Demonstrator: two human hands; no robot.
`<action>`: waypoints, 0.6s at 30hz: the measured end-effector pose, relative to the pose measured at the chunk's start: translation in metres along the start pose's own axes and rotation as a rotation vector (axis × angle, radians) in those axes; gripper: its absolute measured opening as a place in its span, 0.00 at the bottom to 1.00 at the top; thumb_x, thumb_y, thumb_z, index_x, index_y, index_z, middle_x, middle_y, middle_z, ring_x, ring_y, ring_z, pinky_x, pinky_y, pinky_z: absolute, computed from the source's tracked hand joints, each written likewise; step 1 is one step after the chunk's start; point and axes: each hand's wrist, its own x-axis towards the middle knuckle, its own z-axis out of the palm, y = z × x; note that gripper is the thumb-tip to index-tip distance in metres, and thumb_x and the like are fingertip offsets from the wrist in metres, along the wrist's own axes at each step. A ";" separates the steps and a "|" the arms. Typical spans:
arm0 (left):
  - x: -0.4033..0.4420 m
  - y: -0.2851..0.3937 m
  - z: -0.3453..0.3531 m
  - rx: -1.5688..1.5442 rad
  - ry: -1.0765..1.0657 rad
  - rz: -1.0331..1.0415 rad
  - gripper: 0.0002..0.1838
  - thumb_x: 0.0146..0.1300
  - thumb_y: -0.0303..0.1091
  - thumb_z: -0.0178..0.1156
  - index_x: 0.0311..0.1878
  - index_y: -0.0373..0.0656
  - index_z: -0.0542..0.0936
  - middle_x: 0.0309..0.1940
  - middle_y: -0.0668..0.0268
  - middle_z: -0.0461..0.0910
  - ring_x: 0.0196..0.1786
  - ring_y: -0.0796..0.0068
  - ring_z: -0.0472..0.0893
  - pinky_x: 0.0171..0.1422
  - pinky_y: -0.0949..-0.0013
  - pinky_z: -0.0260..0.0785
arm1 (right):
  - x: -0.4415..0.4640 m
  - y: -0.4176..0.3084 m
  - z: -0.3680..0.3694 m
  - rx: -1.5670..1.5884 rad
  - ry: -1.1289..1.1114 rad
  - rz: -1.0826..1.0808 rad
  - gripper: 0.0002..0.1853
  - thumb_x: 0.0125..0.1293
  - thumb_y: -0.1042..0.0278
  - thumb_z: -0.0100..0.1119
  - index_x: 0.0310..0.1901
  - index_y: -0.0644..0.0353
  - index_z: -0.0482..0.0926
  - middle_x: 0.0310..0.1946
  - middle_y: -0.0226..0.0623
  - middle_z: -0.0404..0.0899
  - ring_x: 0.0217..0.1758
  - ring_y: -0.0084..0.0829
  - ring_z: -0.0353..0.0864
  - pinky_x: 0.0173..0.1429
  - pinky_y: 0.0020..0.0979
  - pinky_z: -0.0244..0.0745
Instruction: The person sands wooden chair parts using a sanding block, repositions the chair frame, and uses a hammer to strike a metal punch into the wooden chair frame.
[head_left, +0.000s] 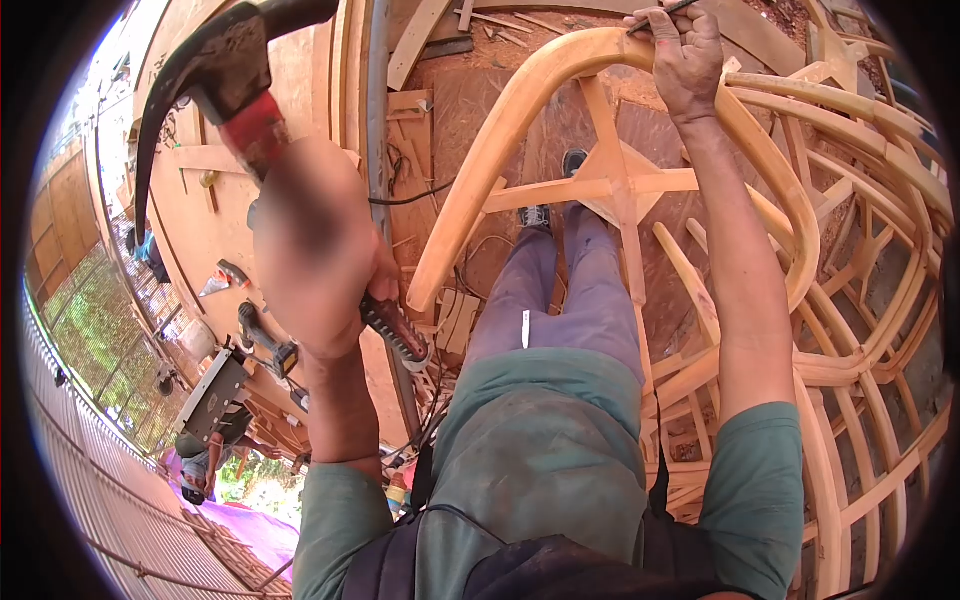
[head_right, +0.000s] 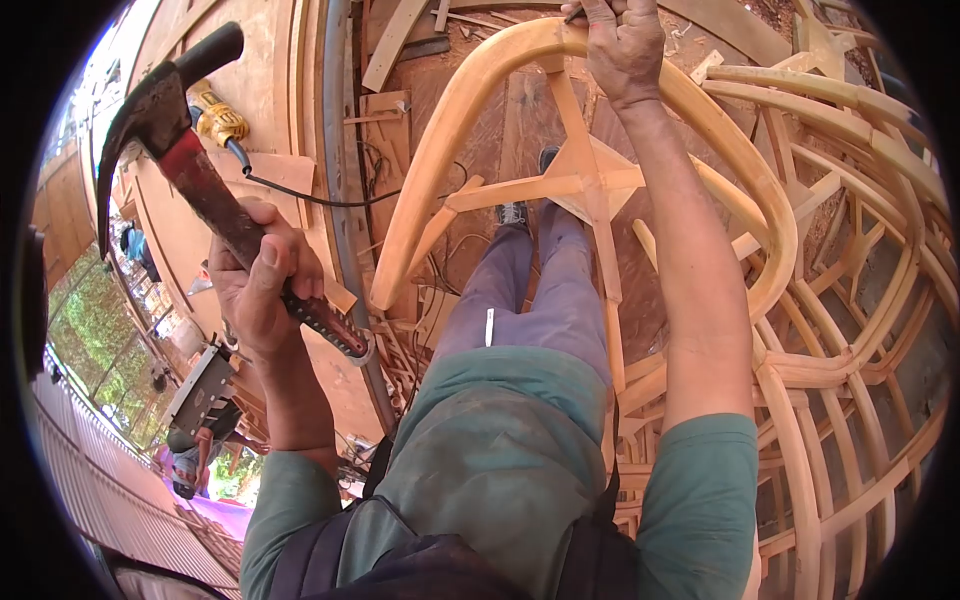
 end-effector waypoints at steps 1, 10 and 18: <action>0.001 -0.001 0.003 0.007 -0.010 -0.009 0.18 0.73 0.32 0.62 0.58 0.33 0.70 0.25 0.64 0.72 0.18 0.79 0.71 0.23 0.73 0.68 | -0.002 0.001 -0.001 0.002 -0.001 0.005 0.06 0.78 0.73 0.56 0.50 0.58 0.70 0.35 0.32 0.82 0.38 0.23 0.84 0.48 0.24 0.82; 0.016 -0.005 0.019 -0.019 -0.050 -0.089 0.17 0.71 0.30 0.63 0.57 0.34 0.71 0.23 0.63 0.74 0.18 0.78 0.72 0.22 0.72 0.68 | -0.003 0.007 -0.002 -0.017 -0.027 -0.031 0.06 0.79 0.72 0.56 0.51 0.57 0.70 0.35 0.31 0.82 0.39 0.22 0.83 0.48 0.24 0.81; 0.020 -0.004 0.036 0.006 -0.008 -0.164 0.18 0.62 0.23 0.71 0.52 0.34 0.75 0.25 0.66 0.80 0.20 0.81 0.76 0.25 0.76 0.68 | -0.007 -0.002 0.000 -0.104 -0.049 -0.067 0.06 0.79 0.70 0.57 0.50 0.58 0.71 0.36 0.31 0.82 0.39 0.21 0.82 0.49 0.25 0.80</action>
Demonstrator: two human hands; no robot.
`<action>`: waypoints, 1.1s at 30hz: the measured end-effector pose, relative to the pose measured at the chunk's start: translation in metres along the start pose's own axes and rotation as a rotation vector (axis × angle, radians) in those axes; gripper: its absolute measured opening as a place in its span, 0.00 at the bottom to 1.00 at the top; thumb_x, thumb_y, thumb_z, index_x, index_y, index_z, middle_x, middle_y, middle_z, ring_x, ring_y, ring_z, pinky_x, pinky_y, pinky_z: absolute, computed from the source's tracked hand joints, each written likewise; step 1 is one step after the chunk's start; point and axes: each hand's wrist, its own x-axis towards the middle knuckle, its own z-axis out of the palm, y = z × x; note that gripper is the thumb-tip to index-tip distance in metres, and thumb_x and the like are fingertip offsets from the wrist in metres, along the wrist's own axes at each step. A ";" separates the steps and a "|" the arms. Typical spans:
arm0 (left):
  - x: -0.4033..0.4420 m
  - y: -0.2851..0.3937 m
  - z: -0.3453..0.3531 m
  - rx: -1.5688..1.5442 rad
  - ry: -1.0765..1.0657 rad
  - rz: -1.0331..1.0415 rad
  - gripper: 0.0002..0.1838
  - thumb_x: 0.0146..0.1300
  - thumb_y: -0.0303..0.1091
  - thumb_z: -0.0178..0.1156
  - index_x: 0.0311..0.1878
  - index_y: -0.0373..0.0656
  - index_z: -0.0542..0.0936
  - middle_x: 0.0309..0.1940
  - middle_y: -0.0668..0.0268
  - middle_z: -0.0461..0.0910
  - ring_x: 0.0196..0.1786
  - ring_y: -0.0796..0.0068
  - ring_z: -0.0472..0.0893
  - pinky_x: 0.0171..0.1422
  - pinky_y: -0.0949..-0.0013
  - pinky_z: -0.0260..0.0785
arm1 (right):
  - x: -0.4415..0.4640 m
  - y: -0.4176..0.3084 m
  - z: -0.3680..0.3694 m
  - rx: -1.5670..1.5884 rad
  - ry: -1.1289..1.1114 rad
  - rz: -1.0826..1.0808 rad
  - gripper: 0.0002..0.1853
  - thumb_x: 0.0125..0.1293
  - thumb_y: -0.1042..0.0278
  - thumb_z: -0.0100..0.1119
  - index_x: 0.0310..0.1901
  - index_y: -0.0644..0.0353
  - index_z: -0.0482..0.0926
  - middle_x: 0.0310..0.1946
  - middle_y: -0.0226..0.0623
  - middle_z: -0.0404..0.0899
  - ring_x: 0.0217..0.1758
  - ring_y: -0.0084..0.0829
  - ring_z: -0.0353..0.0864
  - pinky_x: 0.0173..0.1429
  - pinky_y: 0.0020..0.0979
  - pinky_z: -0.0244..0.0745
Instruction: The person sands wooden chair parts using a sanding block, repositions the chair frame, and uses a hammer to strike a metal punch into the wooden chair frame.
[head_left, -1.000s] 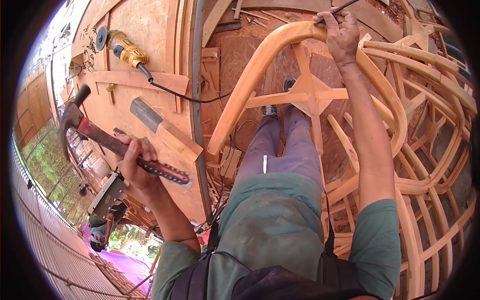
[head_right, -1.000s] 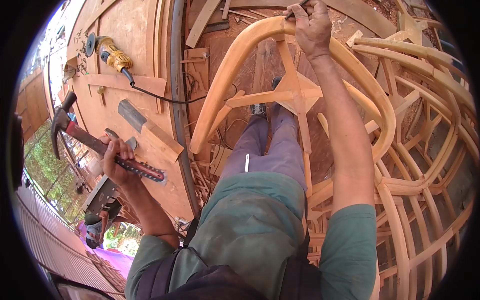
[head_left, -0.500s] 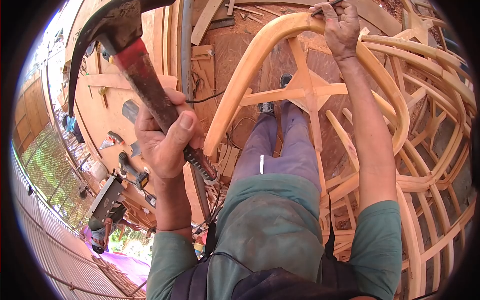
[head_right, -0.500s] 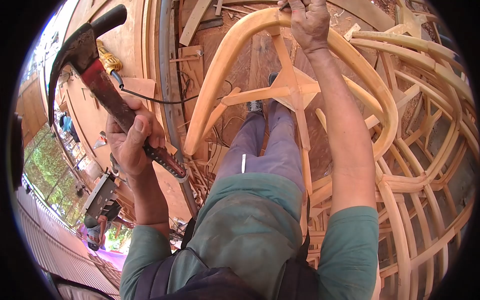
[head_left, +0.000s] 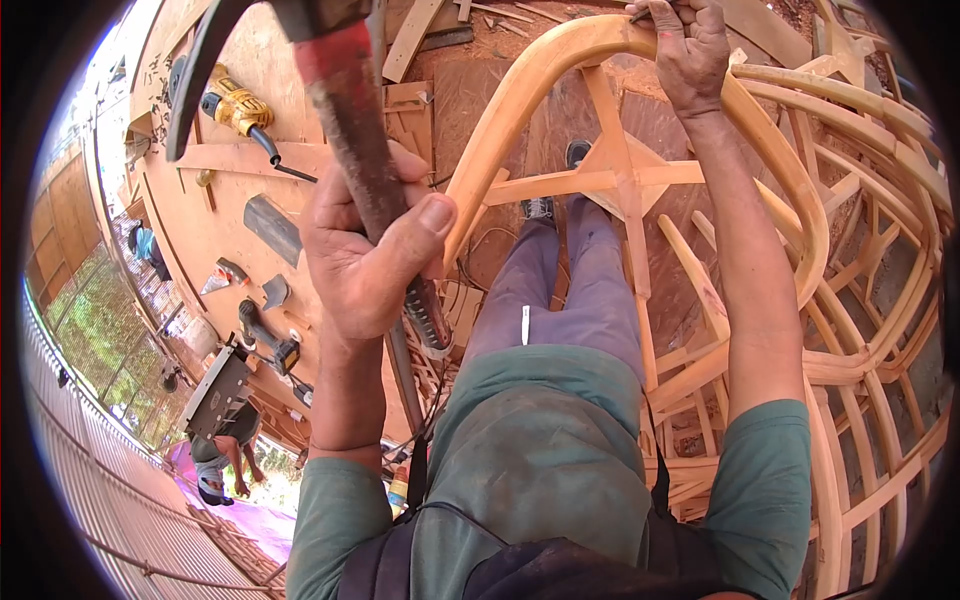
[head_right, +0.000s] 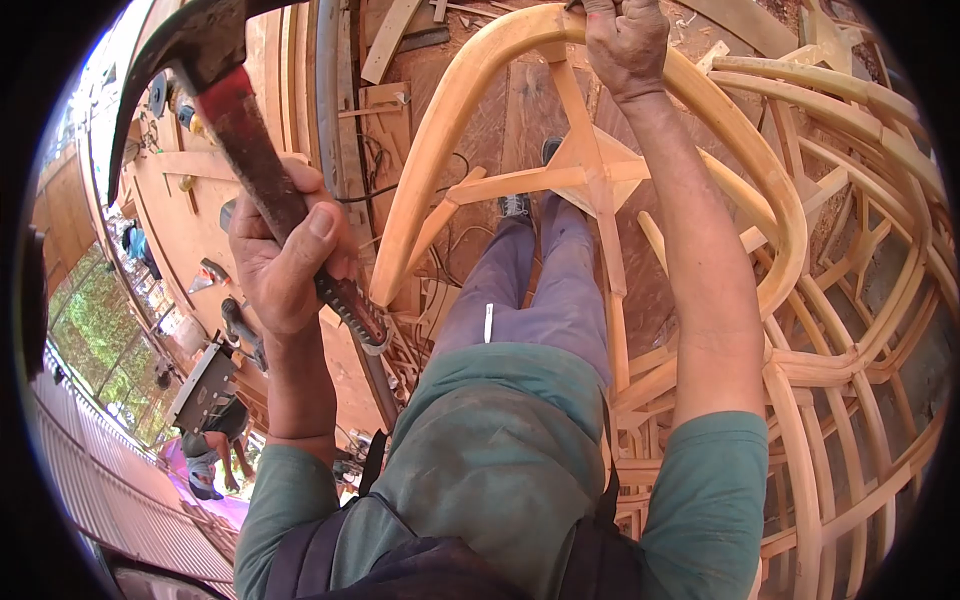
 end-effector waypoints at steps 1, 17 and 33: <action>0.001 0.001 0.004 -0.001 -0.006 0.001 0.18 0.62 0.23 0.71 0.52 0.34 0.76 0.26 0.67 0.80 0.21 0.82 0.77 0.26 0.78 0.67 | 0.000 -0.001 0.000 0.000 -0.003 -0.013 0.06 0.79 0.70 0.57 0.50 0.58 0.71 0.36 0.31 0.82 0.39 0.21 0.82 0.49 0.25 0.80; 0.050 0.019 0.025 0.654 -0.249 0.320 0.14 0.70 0.33 0.69 0.52 0.33 0.81 0.26 0.73 0.77 0.26 0.88 0.74 0.29 0.80 0.65 | -0.005 -0.007 0.003 -0.335 -0.020 -0.247 0.02 0.77 0.73 0.57 0.44 0.58 0.74 0.31 0.32 0.82 0.35 0.24 0.82 0.41 0.30 0.78; 0.093 0.062 0.068 0.861 -0.482 0.979 0.42 0.69 0.18 0.55 0.84 0.43 0.52 0.66 0.41 0.76 0.60 0.44 0.83 0.62 0.53 0.79 | -0.002 0.013 -0.001 -0.492 0.014 -0.429 0.10 0.72 0.68 0.66 0.50 0.53 0.76 0.31 0.43 0.84 0.35 0.50 0.87 0.36 0.42 0.79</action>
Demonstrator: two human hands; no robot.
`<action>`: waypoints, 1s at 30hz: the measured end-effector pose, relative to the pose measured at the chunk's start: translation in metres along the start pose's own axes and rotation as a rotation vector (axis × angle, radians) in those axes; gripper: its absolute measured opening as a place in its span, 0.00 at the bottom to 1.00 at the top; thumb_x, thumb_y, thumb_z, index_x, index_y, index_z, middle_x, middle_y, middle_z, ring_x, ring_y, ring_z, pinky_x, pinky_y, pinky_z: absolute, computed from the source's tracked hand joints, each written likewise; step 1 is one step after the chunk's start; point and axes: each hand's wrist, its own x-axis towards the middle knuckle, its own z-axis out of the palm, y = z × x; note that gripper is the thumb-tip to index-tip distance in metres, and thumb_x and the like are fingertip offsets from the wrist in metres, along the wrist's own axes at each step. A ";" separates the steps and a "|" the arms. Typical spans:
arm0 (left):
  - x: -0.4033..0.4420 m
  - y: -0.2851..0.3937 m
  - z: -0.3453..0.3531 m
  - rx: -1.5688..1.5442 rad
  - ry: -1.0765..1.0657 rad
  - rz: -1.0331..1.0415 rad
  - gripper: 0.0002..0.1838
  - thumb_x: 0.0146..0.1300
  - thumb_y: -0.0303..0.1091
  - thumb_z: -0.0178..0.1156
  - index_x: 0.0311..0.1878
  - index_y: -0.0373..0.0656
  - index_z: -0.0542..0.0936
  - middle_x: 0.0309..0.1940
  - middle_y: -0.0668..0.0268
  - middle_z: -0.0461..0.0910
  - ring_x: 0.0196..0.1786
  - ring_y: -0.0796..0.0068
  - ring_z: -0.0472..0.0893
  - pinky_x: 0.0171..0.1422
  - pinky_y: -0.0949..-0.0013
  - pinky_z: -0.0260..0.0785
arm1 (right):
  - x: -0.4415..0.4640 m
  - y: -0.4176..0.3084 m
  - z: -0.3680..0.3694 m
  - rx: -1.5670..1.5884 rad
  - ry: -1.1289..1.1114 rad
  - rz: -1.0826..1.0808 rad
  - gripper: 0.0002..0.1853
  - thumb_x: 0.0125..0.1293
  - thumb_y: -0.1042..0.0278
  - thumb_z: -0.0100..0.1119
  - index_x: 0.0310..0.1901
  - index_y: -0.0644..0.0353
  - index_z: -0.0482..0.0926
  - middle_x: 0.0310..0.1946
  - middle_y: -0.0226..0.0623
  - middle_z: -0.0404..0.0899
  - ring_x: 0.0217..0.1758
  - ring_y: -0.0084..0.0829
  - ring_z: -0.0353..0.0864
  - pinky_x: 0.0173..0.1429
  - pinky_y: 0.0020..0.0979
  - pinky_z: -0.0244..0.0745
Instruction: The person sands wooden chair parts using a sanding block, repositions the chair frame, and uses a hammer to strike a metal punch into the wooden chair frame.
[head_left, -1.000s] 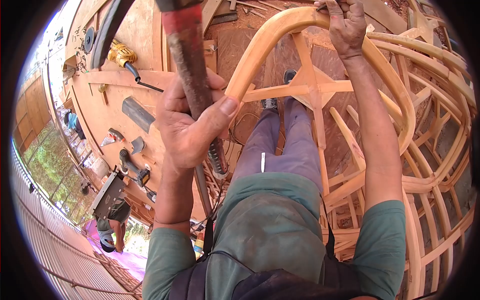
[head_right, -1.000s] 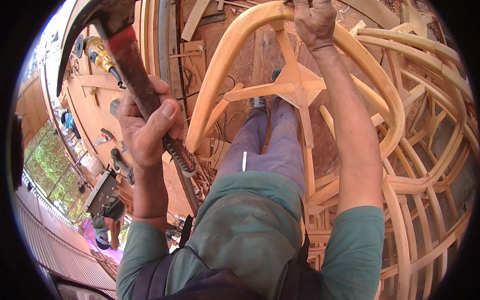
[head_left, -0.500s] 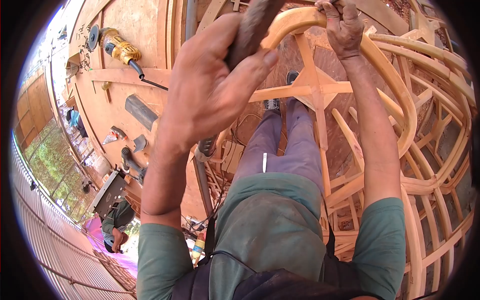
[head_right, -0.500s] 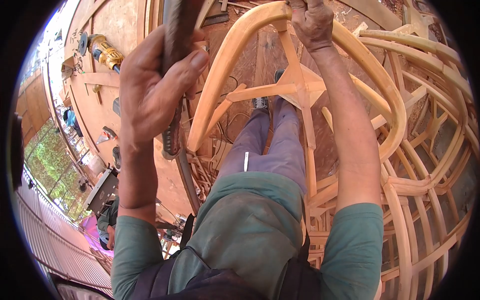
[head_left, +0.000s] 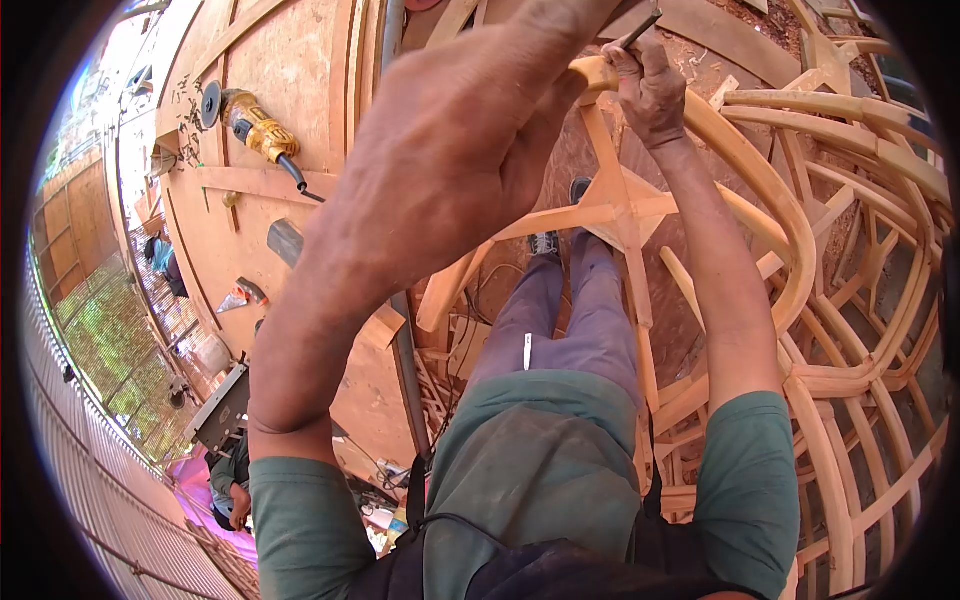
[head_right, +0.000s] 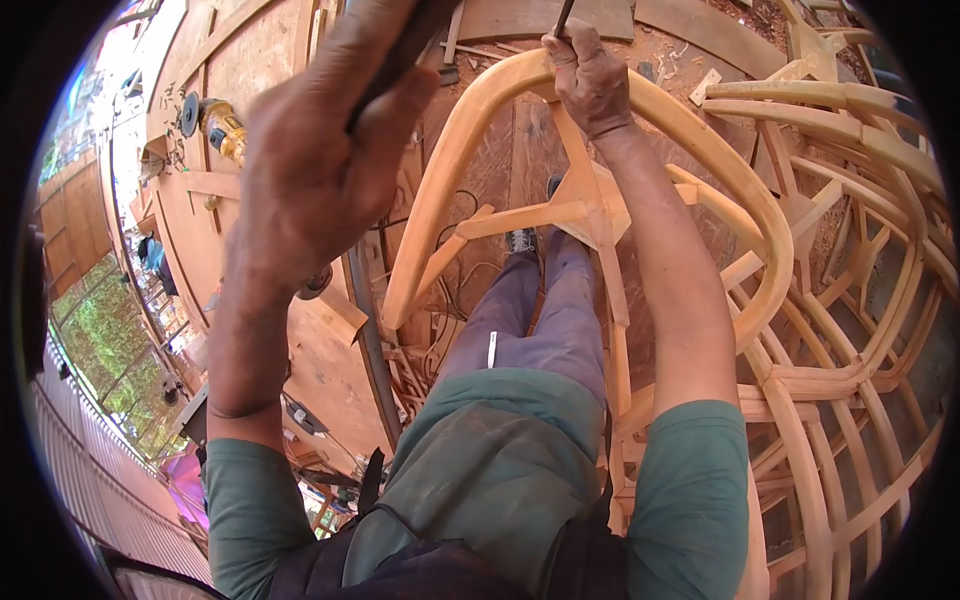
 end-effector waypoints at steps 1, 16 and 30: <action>0.003 -0.002 0.001 0.026 0.058 0.091 0.42 0.68 0.16 0.55 0.84 0.43 0.52 0.67 0.41 0.76 0.61 0.45 0.83 0.63 0.54 0.79 | -0.002 -0.001 -0.001 -0.027 -0.014 0.014 0.09 0.73 0.69 0.65 0.51 0.54 0.76 0.33 0.41 0.86 0.36 0.43 0.88 0.39 0.39 0.81; -0.049 0.001 -0.007 -0.099 0.113 -0.341 0.35 0.72 0.16 0.51 0.81 0.33 0.57 0.75 0.43 0.67 0.77 0.56 0.70 0.76 0.61 0.69 | 0.010 -0.017 -0.006 0.462 0.059 0.389 0.03 0.79 0.71 0.55 0.46 0.59 0.73 0.34 0.34 0.84 0.38 0.22 0.84 0.48 0.26 0.81; -0.037 0.031 -0.003 -0.379 0.159 -0.677 0.36 0.72 0.17 0.56 0.81 0.31 0.57 0.79 0.45 0.62 0.80 0.61 0.64 0.80 0.66 0.60 | 0.008 -0.019 -0.005 0.399 -0.018 0.401 0.05 0.78 0.70 0.58 0.43 0.58 0.74 0.34 0.30 0.84 0.38 0.19 0.82 0.47 0.23 0.78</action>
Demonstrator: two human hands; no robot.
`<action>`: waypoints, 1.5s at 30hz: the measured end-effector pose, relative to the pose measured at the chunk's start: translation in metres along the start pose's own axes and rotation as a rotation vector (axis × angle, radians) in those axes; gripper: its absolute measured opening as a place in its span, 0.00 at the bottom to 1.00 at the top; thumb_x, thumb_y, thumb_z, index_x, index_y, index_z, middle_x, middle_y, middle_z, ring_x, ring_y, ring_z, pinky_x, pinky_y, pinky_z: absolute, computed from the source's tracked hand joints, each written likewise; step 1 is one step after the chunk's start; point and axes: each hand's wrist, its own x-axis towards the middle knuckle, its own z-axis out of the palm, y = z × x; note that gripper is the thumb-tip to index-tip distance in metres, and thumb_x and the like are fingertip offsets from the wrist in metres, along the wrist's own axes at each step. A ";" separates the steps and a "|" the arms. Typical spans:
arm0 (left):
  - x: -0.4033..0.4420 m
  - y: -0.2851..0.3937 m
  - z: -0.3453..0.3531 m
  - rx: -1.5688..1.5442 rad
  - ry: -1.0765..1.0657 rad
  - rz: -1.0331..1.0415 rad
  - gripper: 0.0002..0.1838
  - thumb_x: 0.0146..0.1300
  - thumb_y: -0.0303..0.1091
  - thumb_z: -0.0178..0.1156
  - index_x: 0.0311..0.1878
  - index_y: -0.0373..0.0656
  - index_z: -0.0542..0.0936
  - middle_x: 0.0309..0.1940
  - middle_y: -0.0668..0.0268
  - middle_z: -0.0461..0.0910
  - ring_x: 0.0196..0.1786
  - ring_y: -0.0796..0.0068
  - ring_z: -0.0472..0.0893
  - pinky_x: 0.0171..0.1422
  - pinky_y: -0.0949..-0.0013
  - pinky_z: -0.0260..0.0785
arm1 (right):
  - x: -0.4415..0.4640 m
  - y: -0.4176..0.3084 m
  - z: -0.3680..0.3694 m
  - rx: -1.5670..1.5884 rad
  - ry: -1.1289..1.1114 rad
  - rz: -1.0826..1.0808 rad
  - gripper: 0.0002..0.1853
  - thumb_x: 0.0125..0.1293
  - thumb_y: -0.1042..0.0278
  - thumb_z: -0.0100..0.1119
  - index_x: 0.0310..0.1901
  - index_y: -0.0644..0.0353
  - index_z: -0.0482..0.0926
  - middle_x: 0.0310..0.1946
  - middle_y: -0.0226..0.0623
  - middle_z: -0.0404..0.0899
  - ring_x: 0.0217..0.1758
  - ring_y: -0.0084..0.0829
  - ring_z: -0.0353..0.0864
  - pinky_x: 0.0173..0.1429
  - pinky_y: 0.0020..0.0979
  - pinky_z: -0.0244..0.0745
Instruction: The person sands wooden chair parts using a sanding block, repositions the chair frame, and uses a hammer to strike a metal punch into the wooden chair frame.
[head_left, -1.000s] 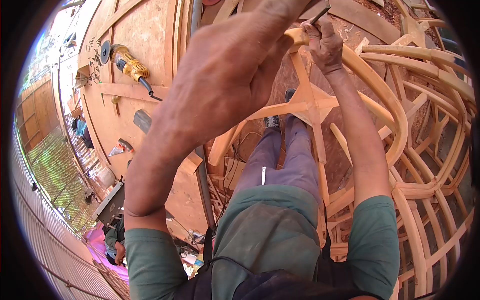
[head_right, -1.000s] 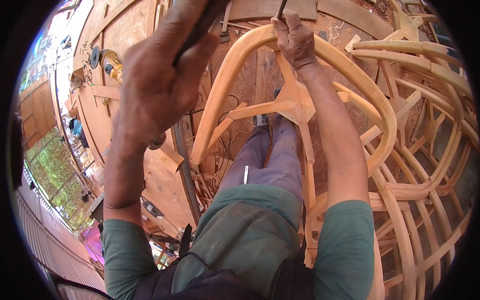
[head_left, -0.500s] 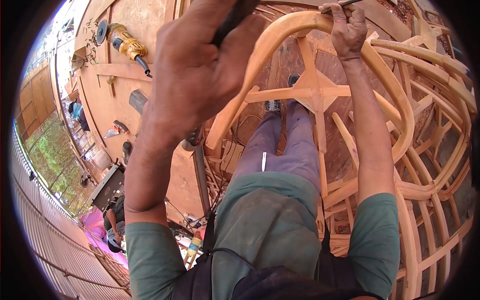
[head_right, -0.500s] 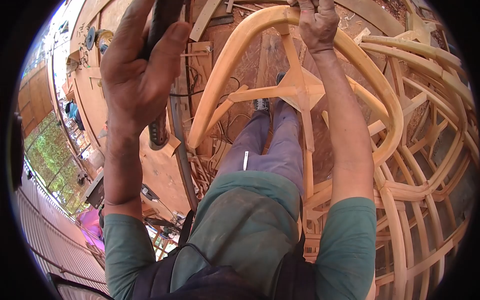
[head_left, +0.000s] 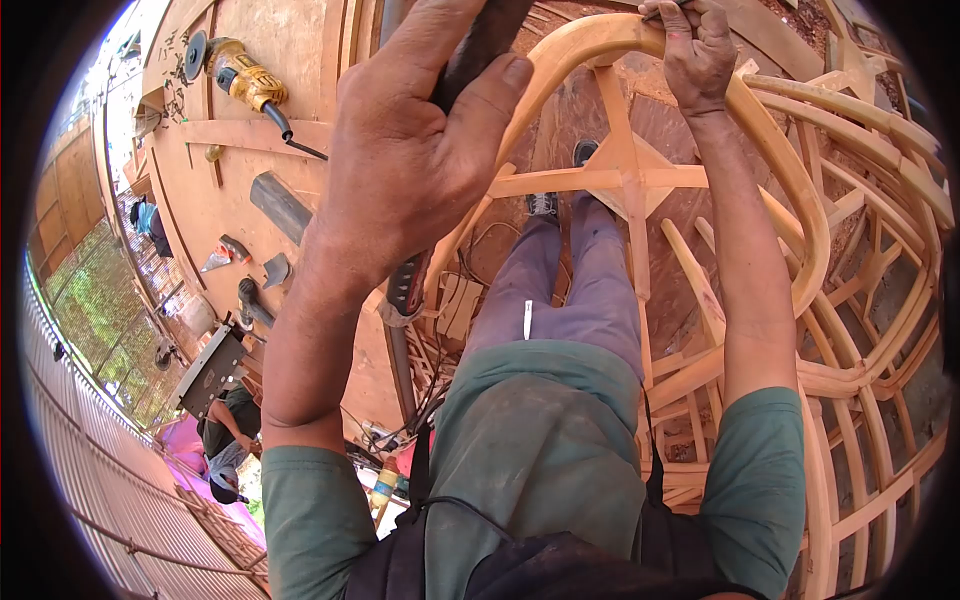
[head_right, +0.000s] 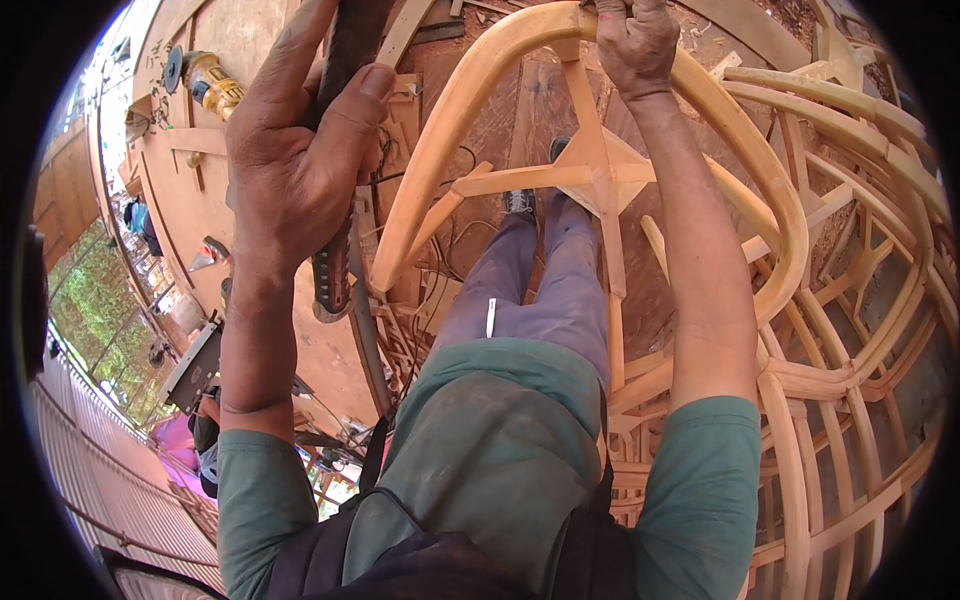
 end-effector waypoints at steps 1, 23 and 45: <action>0.001 0.002 0.001 -0.003 -0.021 -0.022 0.36 0.72 0.17 0.56 0.81 0.31 0.56 0.79 0.45 0.61 0.81 0.61 0.63 0.81 0.65 0.59 | 0.000 0.000 0.000 -0.017 -0.001 -0.011 0.04 0.78 0.70 0.58 0.43 0.58 0.74 0.34 0.30 0.84 0.38 0.19 0.82 0.46 0.23 0.78; 0.070 0.062 0.018 0.449 -0.410 0.317 0.33 0.71 0.21 0.59 0.78 0.37 0.65 0.57 0.43 0.83 0.56 0.55 0.86 0.62 0.58 0.79 | 0.004 -0.009 -0.004 -0.293 0.022 -0.151 0.05 0.75 0.70 0.60 0.42 0.59 0.75 0.26 0.38 0.83 0.31 0.33 0.86 0.36 0.36 0.79; 0.026 0.028 0.000 0.122 -0.059 0.336 0.31 0.73 0.22 0.60 0.77 0.36 0.66 0.39 0.62 0.82 0.32 0.81 0.77 0.33 0.74 0.67 | 0.058 0.035 0.014 -0.139 -0.005 0.046 0.04 0.75 0.72 0.57 0.40 0.59 0.75 0.29 0.33 0.83 0.33 0.25 0.83 0.39 0.29 0.79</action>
